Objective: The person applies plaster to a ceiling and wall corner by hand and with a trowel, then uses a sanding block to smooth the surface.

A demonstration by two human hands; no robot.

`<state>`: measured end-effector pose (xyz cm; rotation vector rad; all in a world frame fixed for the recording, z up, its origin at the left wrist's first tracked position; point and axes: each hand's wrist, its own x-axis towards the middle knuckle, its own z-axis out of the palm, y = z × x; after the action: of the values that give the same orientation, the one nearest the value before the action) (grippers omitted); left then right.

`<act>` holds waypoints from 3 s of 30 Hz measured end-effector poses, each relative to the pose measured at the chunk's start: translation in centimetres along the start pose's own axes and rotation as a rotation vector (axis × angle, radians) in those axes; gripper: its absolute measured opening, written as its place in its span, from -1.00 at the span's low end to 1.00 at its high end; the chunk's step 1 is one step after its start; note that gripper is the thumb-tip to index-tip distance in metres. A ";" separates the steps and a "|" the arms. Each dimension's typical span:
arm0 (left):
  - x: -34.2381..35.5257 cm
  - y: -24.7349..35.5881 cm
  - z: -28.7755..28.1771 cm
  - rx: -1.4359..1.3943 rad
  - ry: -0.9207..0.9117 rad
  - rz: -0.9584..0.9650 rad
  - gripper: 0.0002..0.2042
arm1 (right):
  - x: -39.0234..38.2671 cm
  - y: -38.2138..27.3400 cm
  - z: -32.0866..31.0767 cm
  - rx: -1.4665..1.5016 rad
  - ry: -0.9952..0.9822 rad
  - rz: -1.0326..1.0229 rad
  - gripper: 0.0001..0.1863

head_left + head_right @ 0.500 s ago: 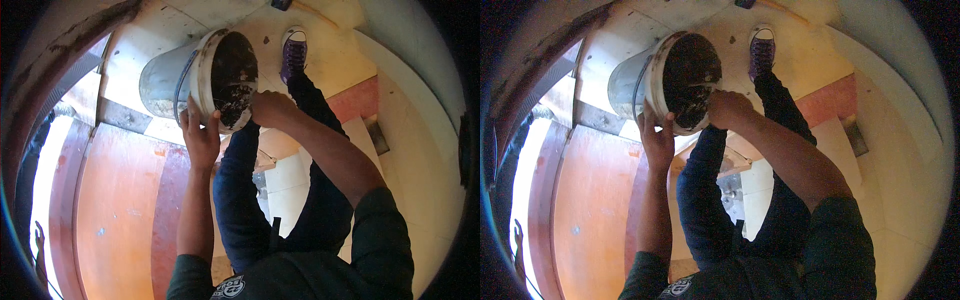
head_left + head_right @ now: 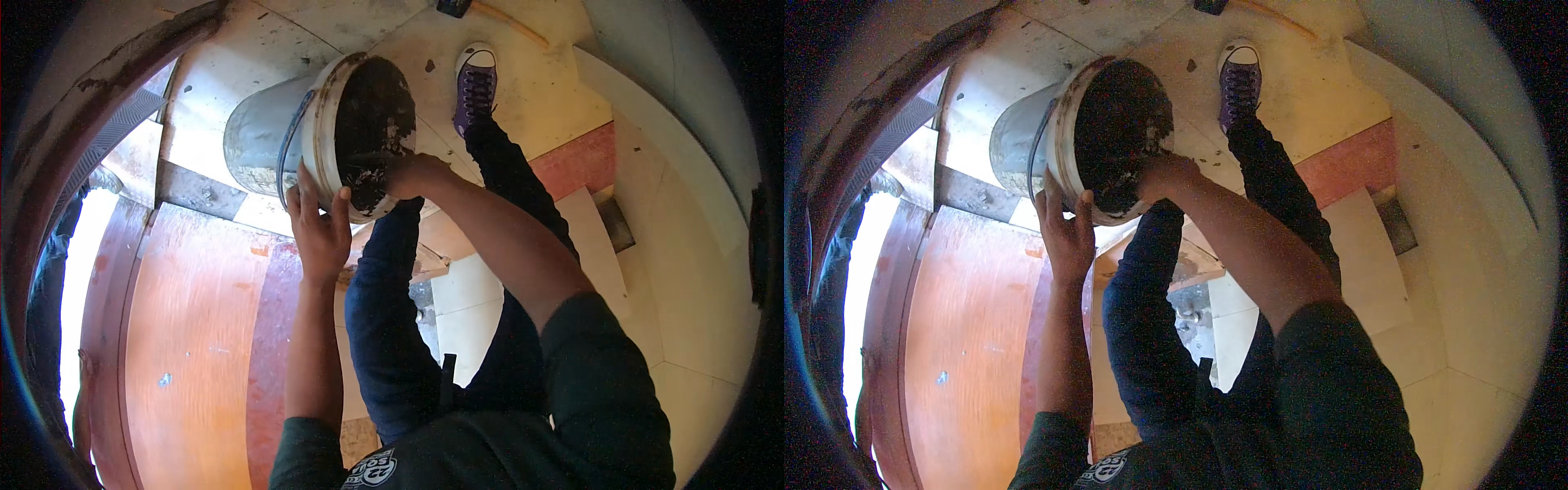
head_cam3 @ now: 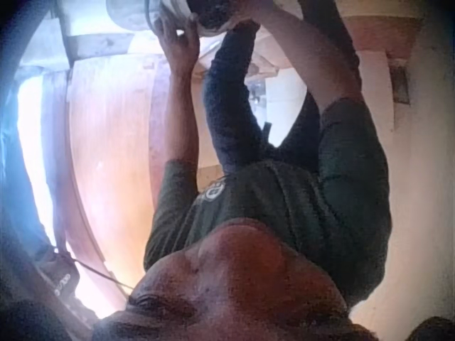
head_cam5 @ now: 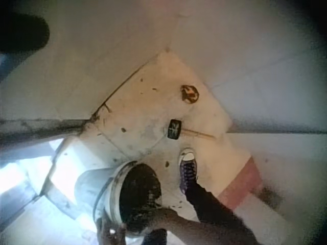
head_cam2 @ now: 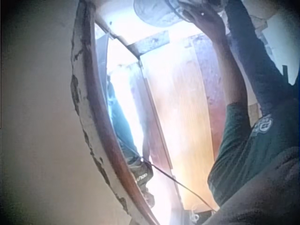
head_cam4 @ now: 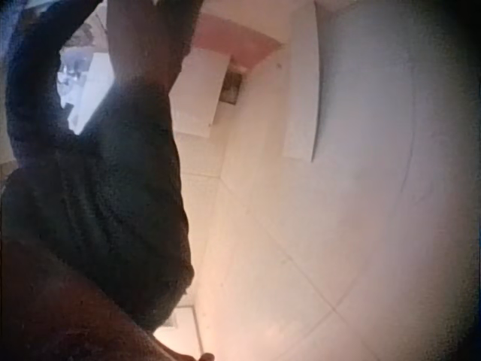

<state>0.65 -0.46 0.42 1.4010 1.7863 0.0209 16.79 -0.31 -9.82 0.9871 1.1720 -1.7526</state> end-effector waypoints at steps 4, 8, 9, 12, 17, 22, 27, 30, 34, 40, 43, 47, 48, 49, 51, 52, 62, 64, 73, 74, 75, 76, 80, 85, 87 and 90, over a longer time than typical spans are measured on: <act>-0.5 0.1 0.5 -0.063 -0.038 -0.028 -0.39 | 1.1 -0.9 -0.1 0.168 0.261 0.073 -0.61; 0.3 -0.1 1.6 0.012 0.028 0.050 -0.37 | 2.5 0.5 0.0 0.199 0.438 0.147 -0.65; 0.5 0.2 1.4 0.033 0.041 0.058 -0.37 | 2.1 0.5 -0.2 0.189 0.462 0.148 -0.66; 0.8 0.0 1.5 0.043 0.095 0.047 -0.37 | 0.4 1.0 -1.1 0.182 0.527 0.090 -0.70; 0.8 0.2 0.1 0.004 0.105 0.024 -0.39 | -4.6 1.5 -0.2 0.023 0.535 -0.002 -0.64; 1.3 1.0 -0.5 -0.005 0.049 0.002 -0.40 | -3.5 4.7 0.1 -0.184 0.691 -0.055 -0.68; 1.6 1.5 -0.7 -0.092 -0.031 -0.076 -0.40 | -1.6 5.0 -0.3 -0.218 0.657 -0.054 -0.76; 1.5 0.7 -0.1 0.024 0.046 0.093 -0.39 | -0.1 5.3 -1.2 -0.196 0.721 -0.003 -0.77; 1.8 1.6 0.4 0.003 0.001 0.022 -0.38 | 1.8 5.5 -1.8 -0.222 0.899 0.040 -0.81; 2.8 2.1 0.6 0.074 -0.009 0.042 -0.34 | 3.3 5.4 -2.2 -0.178 1.020 0.028 -0.79; 3.2 2.6 1.0 0.081 -0.005 0.050 -0.33 | 5.2 6.1 -3.0 -0.198 1.174 -0.002 -0.80; 3.5 3.1 1.1 0.124 -0.021 0.049 -0.33 | 7.1 6.0 -3.3 -0.227 1.259 0.029 -0.78; 3.4 3.2 1.0 0.132 -0.021 0.050 -0.33 | 6.9 5.6 -3.1 -0.219 1.260 0.040 -0.77; 3.3 3.3 0.9 0.083 -0.032 0.016 -0.34 | 6.7 5.3 -3.2 -0.151 1.258 -0.005 -0.71; 3.1 3.5 0.7 0.038 -0.045 -0.013 -0.35 | 6.5 5.0 -3.5 -0.077 1.258 -0.047 -0.64; 3.1 3.6 0.5 0.026 -0.037 -0.036 -0.35 | 6.5 5.1 -3.8 -0.074 1.357 -0.108 -0.63; 2.8 1.2 -3.0 0.016 0.005 -0.069 -0.38 | 4.8 4.3 -7.8 -0.271 1.454 -0.316 -0.60; 2.4 0.4 -4.5 0.004 0.037 -0.073 -0.40 | 4.1 4.4 -8.5 -0.295 1.450 -0.381 -0.58; 0.1 -4.8 -8.6 -0.203 0.121 -0.336 -0.44 | -3.5 4.5 -9.9 -0.331 1.398 -0.584 -0.54; -0.5 -5.5 -8.6 -0.218 0.138 -0.329 -0.44 | -4.3 5.0 -9.9 -0.353 1.407 -0.592 -0.54; -1.5 -6.5 -8.6 -0.309 0.176 -0.388 -0.48 | -5.8 4.9 -9.7 -0.371 1.365 -0.572 -0.54; -2.4 -7.6 -8.8 -0.398 0.216 -0.445 -0.50 | -7.1 4.7 -9.6 -0.387 1.326 -0.556 -0.53; -6.3 -15.8 -8.6 -0.757 0.483 -0.572 -0.60 | -12.6 4.3 -8.8 -0.405 1.262 -0.515 -0.51; -10.6 -25.4 -6.6 -0.871 0.624 -0.794 -0.46 | -16.7 5.1 -7.4 -0.375 1.374 -0.616 -0.56; -9.7 -26.7 -6.0 -0.933 0.613 -0.863 -0.45 | -17.7 6.3 -7.1 -0.373 1.449 -0.605 -0.59; -9.6 -28.2 -4.4 -1.044 0.578 -0.891 -0.47 | -20.5 6.8 -6.5 -0.340 1.536 -0.539 -0.59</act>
<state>-24.18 -16.65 -4.70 -0.2042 2.1800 0.8154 31.97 7.92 4.75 1.9715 2.7245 -0.7873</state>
